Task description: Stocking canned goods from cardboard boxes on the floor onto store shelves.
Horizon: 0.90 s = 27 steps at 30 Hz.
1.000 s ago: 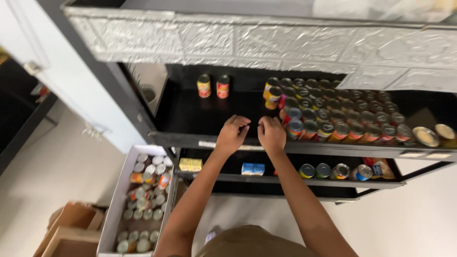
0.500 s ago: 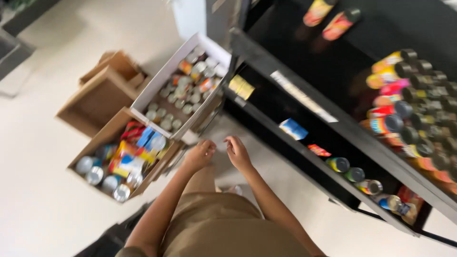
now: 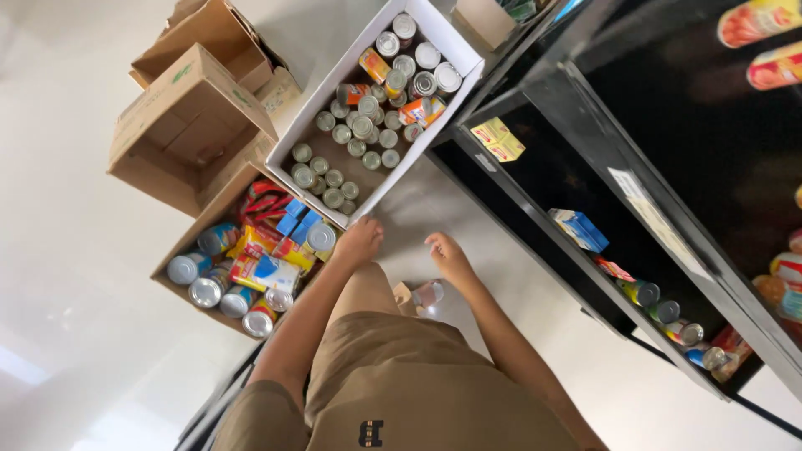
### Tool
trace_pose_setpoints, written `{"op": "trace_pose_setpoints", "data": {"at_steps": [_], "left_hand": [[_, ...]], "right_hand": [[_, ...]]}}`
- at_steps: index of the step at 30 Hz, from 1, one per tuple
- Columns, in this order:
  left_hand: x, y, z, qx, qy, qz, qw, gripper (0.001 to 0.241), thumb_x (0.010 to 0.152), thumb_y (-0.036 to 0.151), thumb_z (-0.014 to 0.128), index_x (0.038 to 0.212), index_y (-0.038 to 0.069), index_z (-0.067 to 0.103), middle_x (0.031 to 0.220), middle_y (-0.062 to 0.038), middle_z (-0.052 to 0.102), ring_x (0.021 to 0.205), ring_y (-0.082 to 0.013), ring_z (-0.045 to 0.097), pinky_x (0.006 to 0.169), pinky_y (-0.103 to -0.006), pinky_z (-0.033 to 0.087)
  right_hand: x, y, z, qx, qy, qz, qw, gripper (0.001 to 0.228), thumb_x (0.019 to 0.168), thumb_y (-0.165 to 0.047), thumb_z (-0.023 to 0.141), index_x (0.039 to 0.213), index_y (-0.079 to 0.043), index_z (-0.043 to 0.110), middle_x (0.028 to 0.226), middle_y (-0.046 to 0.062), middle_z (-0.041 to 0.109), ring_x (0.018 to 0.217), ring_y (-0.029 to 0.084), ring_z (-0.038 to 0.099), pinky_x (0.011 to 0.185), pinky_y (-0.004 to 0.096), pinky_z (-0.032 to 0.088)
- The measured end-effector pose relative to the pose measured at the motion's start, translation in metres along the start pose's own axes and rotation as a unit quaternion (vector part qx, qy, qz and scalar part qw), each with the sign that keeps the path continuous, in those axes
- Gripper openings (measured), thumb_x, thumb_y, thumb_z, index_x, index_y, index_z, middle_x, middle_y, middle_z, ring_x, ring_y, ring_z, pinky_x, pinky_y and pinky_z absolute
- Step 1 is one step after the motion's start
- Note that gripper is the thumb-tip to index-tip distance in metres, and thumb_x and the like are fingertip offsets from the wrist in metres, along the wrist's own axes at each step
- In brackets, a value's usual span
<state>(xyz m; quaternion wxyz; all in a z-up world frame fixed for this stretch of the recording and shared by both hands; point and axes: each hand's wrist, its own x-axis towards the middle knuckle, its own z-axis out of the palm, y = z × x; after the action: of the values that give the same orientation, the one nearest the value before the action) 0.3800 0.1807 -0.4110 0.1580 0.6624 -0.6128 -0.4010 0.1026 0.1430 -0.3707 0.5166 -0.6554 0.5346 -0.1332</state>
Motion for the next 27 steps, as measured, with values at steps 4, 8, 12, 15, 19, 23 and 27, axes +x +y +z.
{"op": "trace_pose_setpoints", "data": {"at_steps": [4,8,12,15,19,23,27], "left_hand": [[0.077,0.003,-0.059,0.019,0.03,-0.03,0.999,0.034,0.087,0.025,0.071,0.118,0.013,0.061,0.119,-0.014,0.057,0.114,-0.039,0.058,0.093,-0.0509,0.052],[0.156,-0.01,-0.09,0.067,0.063,-0.083,0.992,0.054,0.082,0.025,0.076,0.127,0.007,0.053,0.132,-0.019,0.048,0.12,-0.042,0.052,0.09,-0.051,0.054],[0.214,-0.033,-0.09,0.075,0.101,-0.114,0.986,0.073,0.074,0.021,0.083,0.134,0.005,0.045,0.133,-0.016,0.044,0.125,-0.0409,0.051,0.092,-0.0478,0.055],[0.237,-0.039,-0.086,0.057,0.069,-0.158,0.983,0.082,0.071,0.027,0.09,0.133,0.008,0.041,0.137,-0.016,0.038,0.125,-0.0418,0.05,0.09,-0.0466,0.056],[0.262,-0.08,-0.069,-0.013,0.083,-0.137,0.987,0.081,0.07,0.024,0.092,0.132,0.012,0.041,0.136,-0.016,0.048,0.118,-0.0427,0.057,0.088,-0.0504,0.055],[0.272,-0.128,-0.06,-0.145,0.132,-0.139,0.971,0.07,0.083,0.026,0.088,0.133,0.01,0.043,0.119,-0.018,0.068,0.107,-0.0433,0.068,0.088,-0.0517,0.056],[0.251,-0.148,-0.077,-0.389,0.12,-0.287,0.867,0.06,0.091,0.038,0.079,0.129,0.003,0.047,0.112,-0.02,0.069,0.09,-0.0286,0.075,0.07,-0.039,0.063]], "right_hand": [[0.08,-0.023,0.004,-0.015,0.005,0.003,1.0,0.018,0.093,-0.008,0.059,0.111,-0.009,0.064,0.097,0.002,0.065,0.074,0.013,0.057,0.069,0.029,0.051],[0.139,-0.045,0.0,0.123,0.001,0.085,0.989,0.017,0.098,-0.01,0.056,0.115,-0.01,0.062,0.089,0.001,0.057,0.07,0.009,0.055,0.061,0.025,0.047],[0.163,-0.058,-0.001,0.228,0.049,0.117,0.965,0.017,0.102,-0.009,0.054,0.117,-0.01,0.062,0.093,0.001,0.059,0.074,0.008,0.057,0.066,0.022,0.049],[0.166,-0.04,-0.003,0.257,0.053,0.111,0.959,0.021,0.099,-0.007,0.052,0.118,-0.01,0.061,0.095,0.001,0.06,0.074,0.008,0.057,0.067,0.022,0.049],[0.162,-0.021,-0.006,0.263,0.051,0.136,0.954,0.018,0.101,-0.007,0.053,0.117,-0.008,0.06,0.092,0.002,0.059,0.074,0.008,0.055,0.064,0.023,0.047],[0.177,-0.014,-0.013,0.217,0.0,0.134,0.967,0.016,0.102,-0.005,0.053,0.114,-0.007,0.062,0.094,0.001,0.058,0.077,0.007,0.053,0.068,0.021,0.048],[0.235,-0.008,-0.014,0.241,-0.059,0.12,0.961,0.015,0.101,-0.006,0.051,0.112,-0.009,0.061,0.092,0.0,0.059,0.073,0.005,0.052,0.065,0.021,0.046]]}}
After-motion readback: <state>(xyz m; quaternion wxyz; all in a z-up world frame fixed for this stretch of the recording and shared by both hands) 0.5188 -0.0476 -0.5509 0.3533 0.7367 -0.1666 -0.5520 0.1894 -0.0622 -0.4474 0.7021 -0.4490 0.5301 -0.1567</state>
